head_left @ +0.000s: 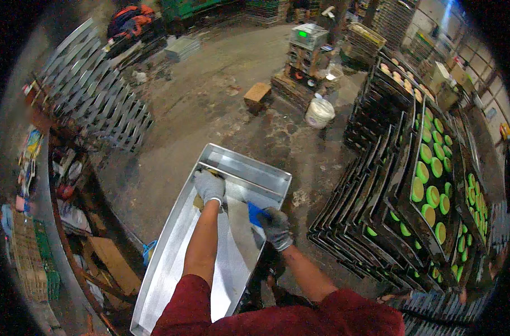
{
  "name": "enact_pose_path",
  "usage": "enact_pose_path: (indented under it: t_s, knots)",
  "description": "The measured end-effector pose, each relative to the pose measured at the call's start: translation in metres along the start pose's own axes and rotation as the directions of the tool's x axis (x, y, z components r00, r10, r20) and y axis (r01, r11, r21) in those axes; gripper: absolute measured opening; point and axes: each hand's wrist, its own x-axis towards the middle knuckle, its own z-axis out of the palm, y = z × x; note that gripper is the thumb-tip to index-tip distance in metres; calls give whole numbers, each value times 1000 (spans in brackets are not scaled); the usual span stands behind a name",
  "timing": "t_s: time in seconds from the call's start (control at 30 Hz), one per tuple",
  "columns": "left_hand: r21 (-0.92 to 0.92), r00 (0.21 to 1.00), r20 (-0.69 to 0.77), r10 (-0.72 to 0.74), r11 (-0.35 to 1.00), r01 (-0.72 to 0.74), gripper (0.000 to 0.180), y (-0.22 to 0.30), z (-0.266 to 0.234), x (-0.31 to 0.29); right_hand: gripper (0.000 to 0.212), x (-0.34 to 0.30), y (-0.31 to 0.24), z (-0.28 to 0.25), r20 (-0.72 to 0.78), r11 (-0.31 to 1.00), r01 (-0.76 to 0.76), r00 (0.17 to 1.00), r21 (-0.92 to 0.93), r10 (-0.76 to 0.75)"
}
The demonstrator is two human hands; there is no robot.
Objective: The person wipes the interior of a large rectangular metal tray using a blue scrubber and a cloth. They repeatedly clean the tray and stack it with other trays on a metal table in a workshop.
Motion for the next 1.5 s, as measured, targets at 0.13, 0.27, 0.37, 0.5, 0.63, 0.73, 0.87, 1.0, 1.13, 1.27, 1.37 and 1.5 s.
enact_pose_path:
  t_s: [0.13, 0.27, 0.37, 0.5, 0.63, 0.73, 0.87, 1.0, 1.13, 1.27, 1.37, 1.5]
  knots:
    - [-73, 962, 230, 144, 989, -130, 36, -1, 35, -25, 26, -10, 28, 24, -328, 789, -293, 790, 541, 518]
    - [-233, 784, 387, 485, 875, -425, 41, 86, 40, -129, 32, -3, 47, 17, -378, 633, -332, 581, 699, 721]
    - [-278, 681, 496, 539, 842, -463, 38, 129, 16, -129, 33, 3, 69, 4, -215, 454, -252, 625, 855, 750]
    - [-257, 592, 619, 516, 845, -469, 33, 117, -39, -128, 32, 22, 33, -13, 29, 334, -362, 714, 870, 699]
    - [-277, 534, 620, 575, 797, -536, 29, 79, -88, -184, 18, 36, 103, -38, 134, 214, -350, 747, 912, 651]
    - [-239, 567, 724, 393, 914, -328, 24, -13, -132, -267, 16, 68, 43, -46, 280, 236, -591, 649, 771, 708]
    - [-190, 558, 811, 179, 981, -39, 25, -106, -218, -379, 28, 90, -14, -27, 358, 869, -452, 860, 203, 364]
    - [119, 507, 821, -264, 947, 300, 32, -186, -309, -475, 38, 84, 38, 5, 439, 753, 84, 852, -652, 285]
    - [187, 652, 749, -114, 981, -44, 31, -307, -335, -575, 39, 30, -9, 62, 543, 902, -151, 754, -405, 369]
    - [-509, 811, 412, -416, 633, 583, 27, -326, -343, -505, 30, -119, -118, 186, 762, 980, 117, 646, -160, 48]
    - [-770, 832, 350, -430, 373, 517, 25, -249, -390, -383, 34, -308, -217, 243, 905, 921, 389, 394, -8, -159]
    - [-461, 984, 179, -20, 882, 102, 52, -282, -329, -381, 30, -419, -356, 152, 862, 935, 117, 363, 334, -353]
